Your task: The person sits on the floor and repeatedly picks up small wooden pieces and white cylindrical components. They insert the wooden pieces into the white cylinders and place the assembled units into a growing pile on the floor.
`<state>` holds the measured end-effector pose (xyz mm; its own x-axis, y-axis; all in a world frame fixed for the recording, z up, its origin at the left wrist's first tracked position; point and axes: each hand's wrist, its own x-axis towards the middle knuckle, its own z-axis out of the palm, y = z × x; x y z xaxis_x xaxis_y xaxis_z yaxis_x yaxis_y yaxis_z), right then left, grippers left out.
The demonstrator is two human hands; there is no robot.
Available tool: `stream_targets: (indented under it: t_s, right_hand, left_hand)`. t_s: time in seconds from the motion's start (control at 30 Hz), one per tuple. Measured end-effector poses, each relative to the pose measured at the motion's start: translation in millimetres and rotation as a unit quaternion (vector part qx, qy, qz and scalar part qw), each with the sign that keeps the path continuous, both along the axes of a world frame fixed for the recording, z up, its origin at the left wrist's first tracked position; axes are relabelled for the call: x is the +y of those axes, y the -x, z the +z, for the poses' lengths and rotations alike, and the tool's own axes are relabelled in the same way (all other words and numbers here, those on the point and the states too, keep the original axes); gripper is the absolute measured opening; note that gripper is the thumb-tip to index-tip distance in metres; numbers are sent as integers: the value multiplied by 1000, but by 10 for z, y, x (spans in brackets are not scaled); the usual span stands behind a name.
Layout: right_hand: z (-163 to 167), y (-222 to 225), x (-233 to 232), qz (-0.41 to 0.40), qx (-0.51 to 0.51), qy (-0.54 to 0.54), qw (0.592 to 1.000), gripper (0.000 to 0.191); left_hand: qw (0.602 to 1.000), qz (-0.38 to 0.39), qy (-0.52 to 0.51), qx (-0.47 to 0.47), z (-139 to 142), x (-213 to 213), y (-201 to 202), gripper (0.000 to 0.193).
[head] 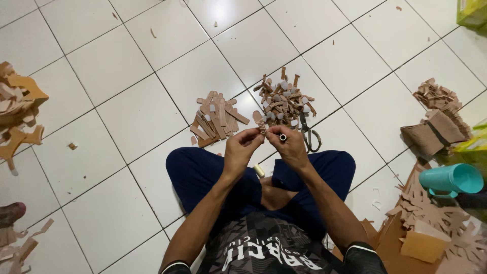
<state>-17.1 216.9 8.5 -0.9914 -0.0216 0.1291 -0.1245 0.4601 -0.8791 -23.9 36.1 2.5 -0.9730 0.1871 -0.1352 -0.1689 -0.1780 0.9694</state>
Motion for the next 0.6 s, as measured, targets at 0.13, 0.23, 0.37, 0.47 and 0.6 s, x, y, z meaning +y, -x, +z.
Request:
stream_targets:
  t_s: [0.13,0.23,0.37,0.47,0.6]
  right_hand:
    - [53,-28,-51,-15,-5,27,999,21]
    - [99,-17,-90,-27,-5,3,1000,21]
    - [128,-9,-130,-27,9,6,1000,19]
    - [144,-2,-131,-5,46,6,999,18]
    - [189,49,-81,40,72,-26,996,16]
  left_hand:
    - [993,19,95,63,146,-8,-24,24]
    - [979,16,179,93,219,-63,-5,22]
    - [983,-7,161,93,238,-133,29,23]
    - [980,-1,164,110,221,-170,64,23]
    - [975,11,180,133,211,-238,99,23]
